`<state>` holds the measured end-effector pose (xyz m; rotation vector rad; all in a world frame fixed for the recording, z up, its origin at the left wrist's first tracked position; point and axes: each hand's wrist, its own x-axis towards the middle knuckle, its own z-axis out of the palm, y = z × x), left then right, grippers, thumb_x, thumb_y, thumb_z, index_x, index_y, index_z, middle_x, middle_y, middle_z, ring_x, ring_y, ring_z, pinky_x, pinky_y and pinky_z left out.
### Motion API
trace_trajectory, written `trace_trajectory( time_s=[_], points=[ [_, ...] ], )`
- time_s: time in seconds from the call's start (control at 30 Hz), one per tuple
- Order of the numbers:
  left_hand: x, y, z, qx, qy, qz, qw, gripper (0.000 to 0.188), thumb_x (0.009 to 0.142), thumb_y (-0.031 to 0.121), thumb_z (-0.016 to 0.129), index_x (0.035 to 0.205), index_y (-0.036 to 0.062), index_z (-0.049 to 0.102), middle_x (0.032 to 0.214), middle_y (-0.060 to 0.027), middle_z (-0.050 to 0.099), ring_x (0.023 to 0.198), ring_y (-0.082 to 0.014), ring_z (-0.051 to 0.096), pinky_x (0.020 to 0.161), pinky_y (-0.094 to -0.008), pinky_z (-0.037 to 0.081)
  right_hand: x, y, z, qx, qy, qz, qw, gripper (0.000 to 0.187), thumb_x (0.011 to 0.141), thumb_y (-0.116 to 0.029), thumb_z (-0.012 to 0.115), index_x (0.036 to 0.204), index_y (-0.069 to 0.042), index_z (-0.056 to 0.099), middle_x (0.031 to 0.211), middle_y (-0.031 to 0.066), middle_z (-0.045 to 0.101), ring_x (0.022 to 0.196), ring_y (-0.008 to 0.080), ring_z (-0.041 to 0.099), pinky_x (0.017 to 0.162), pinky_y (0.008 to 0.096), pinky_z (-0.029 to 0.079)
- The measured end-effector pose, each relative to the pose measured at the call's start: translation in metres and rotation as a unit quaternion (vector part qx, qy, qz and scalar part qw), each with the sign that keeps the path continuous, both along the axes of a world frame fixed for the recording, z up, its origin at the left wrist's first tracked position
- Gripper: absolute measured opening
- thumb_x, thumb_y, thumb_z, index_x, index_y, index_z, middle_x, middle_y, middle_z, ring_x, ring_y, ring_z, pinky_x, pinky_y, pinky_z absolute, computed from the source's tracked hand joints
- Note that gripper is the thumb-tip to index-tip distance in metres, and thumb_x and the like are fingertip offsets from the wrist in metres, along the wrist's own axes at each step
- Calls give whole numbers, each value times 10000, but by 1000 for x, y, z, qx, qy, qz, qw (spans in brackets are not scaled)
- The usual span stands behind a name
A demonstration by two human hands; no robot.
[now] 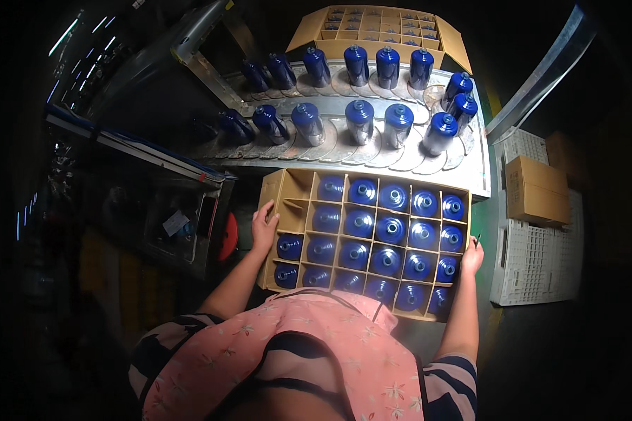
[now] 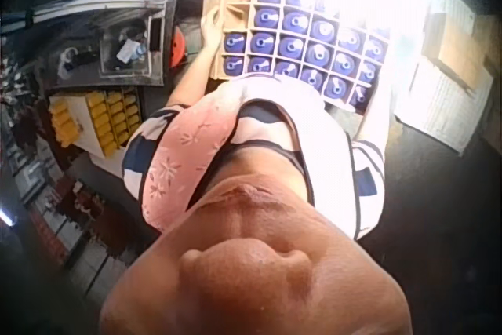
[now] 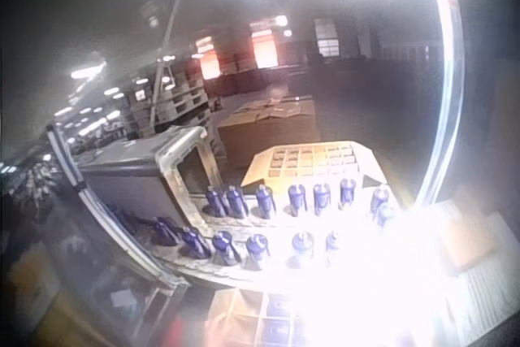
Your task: The person places blue bottles from a conveyor belt into a cardboard box with compartments. They then close the box flaps and use a utility knife to cut tape on another box before continuing to pack more bottles.
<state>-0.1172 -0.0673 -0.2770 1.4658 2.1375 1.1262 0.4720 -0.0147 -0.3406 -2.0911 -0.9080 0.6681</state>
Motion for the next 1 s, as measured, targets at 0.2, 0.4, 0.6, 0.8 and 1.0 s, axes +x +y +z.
trace_trajectory(
  time_s=[0.2,0.4,0.6,0.8,1.0],
  points=[
    [16,50,48,-35,-82,-107,990,348,816,28,654,1151,121,668,1030,-84,623,935,-180,601,845,-280,467,-2,5,7,-16,-43,-1,999,301,930,-299,515,1015,-77,700,902,138,696,826,252,646,772,366,466],
    [8,173,70,66,-34,-116,990,348,846,81,639,1194,103,644,1034,-67,643,884,-113,583,813,-251,467,-11,8,10,-53,-66,13,996,306,937,-259,516,1066,-30,674,917,155,687,861,230,626,803,348,454],
    [62,310,59,26,51,-126,990,519,776,258,739,1264,178,580,1122,-171,611,1065,-301,570,920,-373,452,-19,19,8,-48,-86,-3,995,305,939,-269,524,1064,-39,680,941,164,687,898,261,639,817,354,459],
    [101,350,37,63,7,-185,981,326,768,182,716,1084,117,668,1136,-107,645,1105,-281,554,961,-344,430,-21,31,9,-80,-13,-29,996,286,955,-253,510,1045,-42,681,942,142,692,902,230,639,825,333,459],
    [144,361,49,12,24,-183,983,362,762,213,732,1111,150,661,975,-142,635,949,-278,607,862,-342,472,-23,29,17,-56,-6,0,998,288,960,-218,490,1065,-13,662,937,118,677,885,197,605,832,328,444]
  ],
)
